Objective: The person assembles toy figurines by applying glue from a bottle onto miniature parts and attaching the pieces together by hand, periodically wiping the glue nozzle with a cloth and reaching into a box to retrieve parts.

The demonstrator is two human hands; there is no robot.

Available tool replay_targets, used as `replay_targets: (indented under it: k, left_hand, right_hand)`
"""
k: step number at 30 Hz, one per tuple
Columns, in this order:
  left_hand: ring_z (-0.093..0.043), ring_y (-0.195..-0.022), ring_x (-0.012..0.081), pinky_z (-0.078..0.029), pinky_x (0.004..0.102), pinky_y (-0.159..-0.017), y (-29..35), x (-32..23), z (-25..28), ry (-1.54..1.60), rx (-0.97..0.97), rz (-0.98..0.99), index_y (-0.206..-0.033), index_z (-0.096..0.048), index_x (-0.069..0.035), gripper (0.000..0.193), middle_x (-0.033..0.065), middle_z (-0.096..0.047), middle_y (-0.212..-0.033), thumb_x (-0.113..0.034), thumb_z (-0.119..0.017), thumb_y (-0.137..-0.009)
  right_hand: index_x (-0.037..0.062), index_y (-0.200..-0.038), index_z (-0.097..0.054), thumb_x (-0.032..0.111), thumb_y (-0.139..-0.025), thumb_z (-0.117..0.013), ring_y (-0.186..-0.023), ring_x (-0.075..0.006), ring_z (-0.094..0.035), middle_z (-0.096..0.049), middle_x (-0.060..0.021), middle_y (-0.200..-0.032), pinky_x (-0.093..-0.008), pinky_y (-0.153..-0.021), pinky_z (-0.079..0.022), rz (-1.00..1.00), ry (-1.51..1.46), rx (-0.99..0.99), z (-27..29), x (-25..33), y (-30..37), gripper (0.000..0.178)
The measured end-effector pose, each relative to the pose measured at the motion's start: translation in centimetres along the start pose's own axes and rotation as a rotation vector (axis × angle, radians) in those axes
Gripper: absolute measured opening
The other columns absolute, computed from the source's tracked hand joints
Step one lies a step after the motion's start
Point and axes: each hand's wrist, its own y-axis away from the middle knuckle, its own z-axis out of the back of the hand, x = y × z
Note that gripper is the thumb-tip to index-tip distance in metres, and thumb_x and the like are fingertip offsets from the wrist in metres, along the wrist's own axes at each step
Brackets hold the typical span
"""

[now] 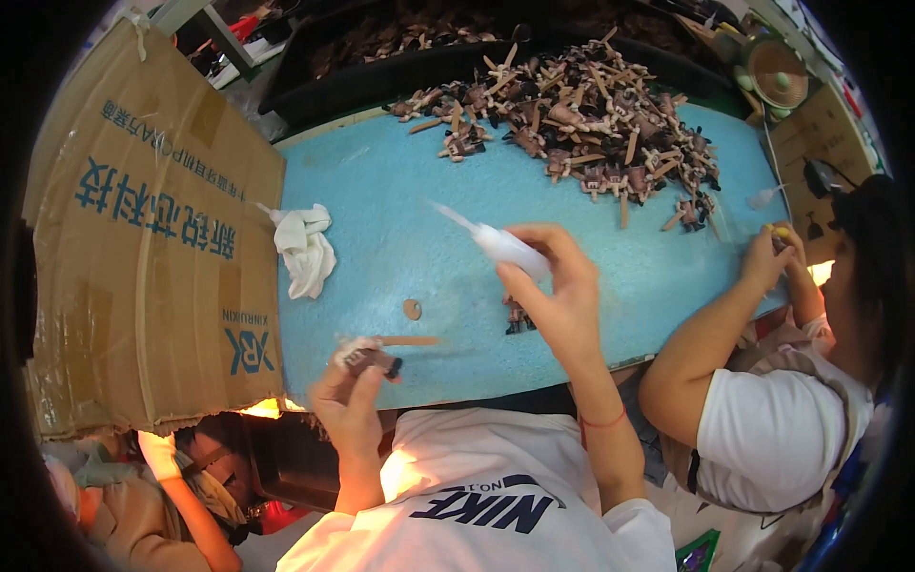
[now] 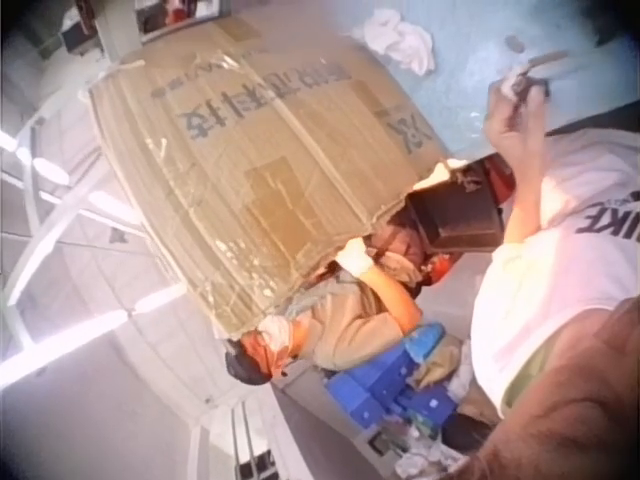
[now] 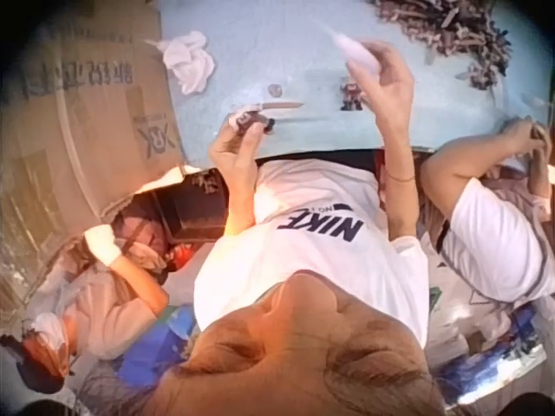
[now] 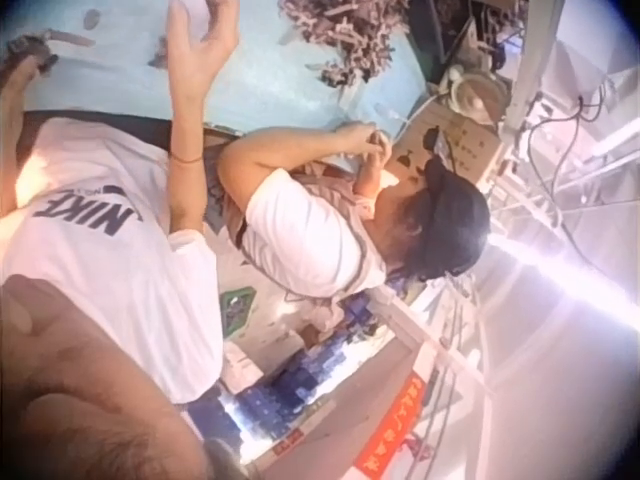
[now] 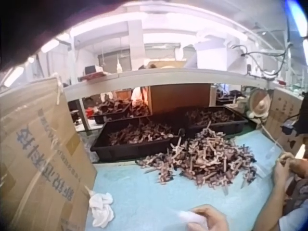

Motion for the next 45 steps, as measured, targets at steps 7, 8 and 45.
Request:
replay_targets:
  k: [7,8,45]
  left_hand:
    - [-0.058,-0.073,0.0157,-0.052,0.0276,-0.061,-0.7,-0.4,1.7,-0.103,-0.108,-0.134,-0.095,-0.061,0.007,0.018,0.012,-0.058,-0.089,0.002,-0.058,-0.078]
    - [-0.057,-0.072,0.0152,-0.051,0.0271,-0.061,-0.7,-0.5,1.5,-0.106,-0.127,-0.131,-0.094,-0.061,0.008,0.018,0.0113,-0.058,-0.086,0.001,-0.059,-0.078]
    - [-0.058,-0.08,0.0178,-0.053,0.029,-0.059,0.0,0.6,1.4,-0.171,-0.085,-0.183,-0.095,-0.062,0.006,0.018,0.0115,-0.057,-0.09,0.003,-0.061,-0.077]
  right_hand:
    - [0.0017,-0.092,-0.057,0.008,-0.071,-0.067,-0.082,-0.0272,-0.055,-0.06,-0.0109,-0.089,-0.033,-0.074,-0.046,0.134,0.393,0.124,-1.3,-6.2,-4.5,0.024]
    - [0.0017,-0.092,-0.057,0.008,-0.071,-0.067,-0.082,-0.0272,-0.055,-0.06,-0.0109,-0.089,-0.033,-0.074,-0.046,0.136,0.401,0.114,-1.1,-6.2,-4.5,0.024]
    - [0.0012,-0.076,-0.059,-0.001,-0.071,-0.059,-0.074,-0.0258,-0.057,-0.055,-0.0106,-0.08,-0.0335,-0.059,-0.048,0.401,0.675,0.489,-5.6,-2.9,0.5,0.006]
